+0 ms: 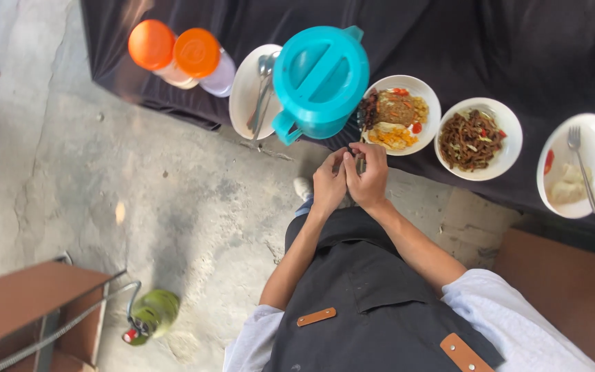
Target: The person skewers meat onto wooden sticks by hand, grills and marinates the skewers over a burner, and places them onto a food dish. Afterwards, the person disassembles a standing banner from its frame.
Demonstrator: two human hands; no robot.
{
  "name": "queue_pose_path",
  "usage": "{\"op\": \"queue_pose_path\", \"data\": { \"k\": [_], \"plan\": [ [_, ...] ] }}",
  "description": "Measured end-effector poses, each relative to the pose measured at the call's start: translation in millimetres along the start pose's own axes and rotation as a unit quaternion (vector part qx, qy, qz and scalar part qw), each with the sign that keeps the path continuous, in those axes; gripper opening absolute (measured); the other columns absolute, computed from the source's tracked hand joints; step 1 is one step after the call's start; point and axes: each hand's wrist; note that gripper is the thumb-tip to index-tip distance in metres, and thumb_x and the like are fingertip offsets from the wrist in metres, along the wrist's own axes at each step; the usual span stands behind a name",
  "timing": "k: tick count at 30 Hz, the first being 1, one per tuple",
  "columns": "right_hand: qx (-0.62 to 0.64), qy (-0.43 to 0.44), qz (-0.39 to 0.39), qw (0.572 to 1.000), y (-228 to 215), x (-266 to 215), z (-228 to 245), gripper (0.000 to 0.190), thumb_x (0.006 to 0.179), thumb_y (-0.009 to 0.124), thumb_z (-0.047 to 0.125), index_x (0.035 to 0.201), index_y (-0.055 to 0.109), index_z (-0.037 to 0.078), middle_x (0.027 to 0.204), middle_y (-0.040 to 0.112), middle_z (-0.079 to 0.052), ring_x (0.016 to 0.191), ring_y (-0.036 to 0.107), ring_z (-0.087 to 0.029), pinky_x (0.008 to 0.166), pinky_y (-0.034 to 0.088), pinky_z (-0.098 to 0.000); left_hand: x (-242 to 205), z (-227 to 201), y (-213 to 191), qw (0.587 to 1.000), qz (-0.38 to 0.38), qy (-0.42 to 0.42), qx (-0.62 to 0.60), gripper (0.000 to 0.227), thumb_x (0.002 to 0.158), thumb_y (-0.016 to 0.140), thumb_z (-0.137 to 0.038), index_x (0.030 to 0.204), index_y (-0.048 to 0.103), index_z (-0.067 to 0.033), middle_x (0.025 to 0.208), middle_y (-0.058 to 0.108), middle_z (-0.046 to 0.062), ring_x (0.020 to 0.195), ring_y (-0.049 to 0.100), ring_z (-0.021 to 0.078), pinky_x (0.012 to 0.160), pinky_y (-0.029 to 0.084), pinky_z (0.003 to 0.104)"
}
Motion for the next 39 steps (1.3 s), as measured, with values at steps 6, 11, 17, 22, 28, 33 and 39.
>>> {"op": "queue_pose_path", "data": {
  "k": [6,11,17,22,28,33,39],
  "plan": [
    [0.105,-0.050,0.081,0.990,31,-21,29,0.016,0.101,0.065,0.007,0.116,0.065,0.001,0.106,0.066,-0.011,0.097,0.062,-0.026,0.086,0.051,-0.0378,-36,-8,-42,0.984,-0.092,0.028,-0.149,0.031,0.102,0.060,-0.013,0.129,0.066,0.0013,0.116,0.075,0.014,0.105,0.072,0.0172,0.091,0.058,0.030],
    [0.216,-0.074,0.167,0.959,85,-52,83,0.018,0.107,0.059,0.008,0.124,0.059,0.002,0.111,0.066,-0.012,0.098,0.066,-0.021,0.086,0.051,-0.0341,-73,-13,-117,0.957,-0.253,0.030,-0.142,0.028,0.103,0.060,-0.014,0.124,0.069,0.0023,0.112,0.077,0.013,0.102,0.073,0.0159,0.090,0.058,0.030],
    [0.330,-0.068,0.257,0.906,174,-100,170,0.021,0.108,0.057,0.008,0.128,0.057,0.000,0.118,0.068,-0.013,0.103,0.068,-0.020,0.092,0.054,-0.0338,-124,10,-232,0.902,-0.359,0.069,-0.227,0.029,0.106,0.059,-0.017,0.127,0.067,0.0019,0.115,0.075,0.011,0.104,0.070,0.0157,0.092,0.058,0.032],
    [0.367,-0.048,0.338,0.865,244,-157,238,0.022,0.108,0.056,0.007,0.129,0.057,-0.002,0.115,0.068,-0.012,0.104,0.069,-0.020,0.094,0.055,-0.0342,-185,43,-338,0.860,-0.450,0.073,-0.230,0.030,0.106,0.058,-0.016,0.128,0.067,0.0019,0.111,0.076,0.012,0.099,0.070,0.0164,0.089,0.058,0.032],
    [0.416,-0.056,0.443,0.792,302,-235,310,0.022,0.109,0.054,0.007,0.129,0.056,-0.002,0.117,0.068,-0.013,0.106,0.068,-0.019,0.097,0.054,-0.0343,-263,73,-425,0.812,-0.533,0.079,-0.227,0.029,0.107,0.058,-0.017,0.127,0.067,0.0014,0.110,0.076,0.011,0.101,0.069,0.0143,0.087,0.056,0.030],
    [0.422,-0.085,0.542,0.722,338,-287,357,0.021,0.108,0.053,0.007,0.126,0.058,-0.003,0.121,0.069,-0.017,0.107,0.069,-0.020,0.098,0.055,-0.0337,-315,102,-468,0.755,-0.597,0.082,-0.257,0.029,0.108,0.057,-0.016,0.128,0.067,0.0015,0.110,0.075,0.011,0.101,0.069,0.0139,0.087,0.055,0.029],
    [0.418,-0.089,0.650,0.628,391,-348,415,0.023,0.107,0.052,0.008,0.127,0.058,-0.003,0.113,0.072,-0.014,0.105,0.070,-0.019,0.094,0.057,-0.0326,-374,140,-521,0.656,-0.688,0.100,-0.295,0.029,0.109,0.056,-0.015,0.129,0.065,0.0026,0.110,0.074,0.010,0.097,0.067,0.0124,0.085,0.053,0.028]
  ]
}}
Point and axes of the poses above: each hand's wrist, its own x-axis towards the middle knuckle, its own y-axis out of the palm, z = x × y
